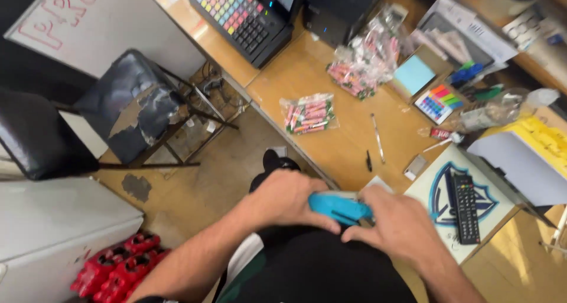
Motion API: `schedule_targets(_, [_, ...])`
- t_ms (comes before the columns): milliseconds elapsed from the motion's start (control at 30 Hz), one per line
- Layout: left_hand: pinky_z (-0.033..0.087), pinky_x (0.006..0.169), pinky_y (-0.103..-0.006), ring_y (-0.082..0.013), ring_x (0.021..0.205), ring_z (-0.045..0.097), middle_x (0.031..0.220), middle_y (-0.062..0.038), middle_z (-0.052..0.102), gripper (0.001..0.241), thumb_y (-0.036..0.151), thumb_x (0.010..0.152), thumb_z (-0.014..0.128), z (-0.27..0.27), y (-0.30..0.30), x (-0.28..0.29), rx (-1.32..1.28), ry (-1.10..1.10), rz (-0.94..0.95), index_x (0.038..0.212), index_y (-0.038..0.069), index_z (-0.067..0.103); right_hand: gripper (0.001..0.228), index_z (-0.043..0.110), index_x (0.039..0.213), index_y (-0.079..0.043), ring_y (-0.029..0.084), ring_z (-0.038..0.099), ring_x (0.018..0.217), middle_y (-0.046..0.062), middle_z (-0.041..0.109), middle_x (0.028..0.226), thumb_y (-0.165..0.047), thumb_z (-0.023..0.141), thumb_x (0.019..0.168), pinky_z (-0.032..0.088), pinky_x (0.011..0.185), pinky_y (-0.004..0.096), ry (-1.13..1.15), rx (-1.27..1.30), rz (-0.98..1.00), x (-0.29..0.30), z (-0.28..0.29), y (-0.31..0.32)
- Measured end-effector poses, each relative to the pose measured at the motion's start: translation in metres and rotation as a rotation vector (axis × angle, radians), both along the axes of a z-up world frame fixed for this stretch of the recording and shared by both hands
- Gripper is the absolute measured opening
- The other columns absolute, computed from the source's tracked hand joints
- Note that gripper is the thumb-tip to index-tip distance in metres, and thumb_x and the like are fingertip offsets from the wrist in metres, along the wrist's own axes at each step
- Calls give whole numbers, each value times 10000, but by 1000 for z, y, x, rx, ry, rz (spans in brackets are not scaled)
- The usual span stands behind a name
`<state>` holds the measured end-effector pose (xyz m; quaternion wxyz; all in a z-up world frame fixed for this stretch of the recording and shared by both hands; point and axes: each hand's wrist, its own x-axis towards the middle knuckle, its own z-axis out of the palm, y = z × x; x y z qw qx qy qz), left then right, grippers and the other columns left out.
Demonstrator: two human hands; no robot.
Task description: The person is packaging small candies into plastic bags and sealing them using a stapler at a store counter.
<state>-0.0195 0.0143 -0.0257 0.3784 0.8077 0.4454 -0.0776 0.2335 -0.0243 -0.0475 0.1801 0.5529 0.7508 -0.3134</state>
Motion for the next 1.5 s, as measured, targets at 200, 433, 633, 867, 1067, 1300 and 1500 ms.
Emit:
schedule_targets(200, [453,595,-271,-98,608,586,652,63,674,492,697,744,596,14,25,-7,-239,-416,-190,844,241,754,1192,444,1542,-238,263,720,826,-4,722,1056,-818,822,572,534,685,397,410,462,231,40,-26,3])
schedule_targets(433, [543,717,-331,-204,785,689,870,-13,739,671,697,877,264,-28,40,16,-301,-751,-248,1052,218,700,403,639,1275,-120,460,317,1574,232,507,1492,-450,572,1055,179,1331,645,1424,130,-135,-36,-21,14])
schedule_targets(633, [471,609,-412,-235,782,655,928,-51,740,437,424,963,348,-90,129,-57,159,-480,251,1042,239,736,367,595,1038,-133,216,490,765,42,522,855,-472,682,929,339,838,470,1825,-94,-1245,-52,-24,53])
schedule_targets(867, [529,818,-486,-281,1017,621,1090,-118,667,584,629,952,560,-154,212,-81,391,-178,205,1061,83,735,472,569,1384,28,278,639,972,144,660,1098,-98,600,930,480,886,408,747,-3,-1209,-40,-76,70])
schedule_targets(1067, [456,889,-455,-273,1080,538,1048,-34,600,339,394,795,794,-201,204,-42,414,-307,186,1040,171,718,528,687,1256,-116,371,705,939,126,667,987,-258,775,755,556,812,472,-63,649,-282,-98,-49,154])
schedule_targets(1300, [485,902,-411,-271,1046,630,965,-41,740,249,329,849,763,-193,215,-45,191,-352,137,1065,218,704,546,675,1265,-300,204,726,1018,-18,685,1028,-563,659,787,498,1100,409,-367,806,308,-84,-68,220])
schedule_targets(1500, [485,883,-394,-246,991,686,881,-3,771,159,339,849,746,-188,219,-41,122,-387,171,1003,301,763,484,684,1204,-294,193,686,949,-10,650,951,-488,614,766,515,904,344,-355,789,566,-78,-74,245])
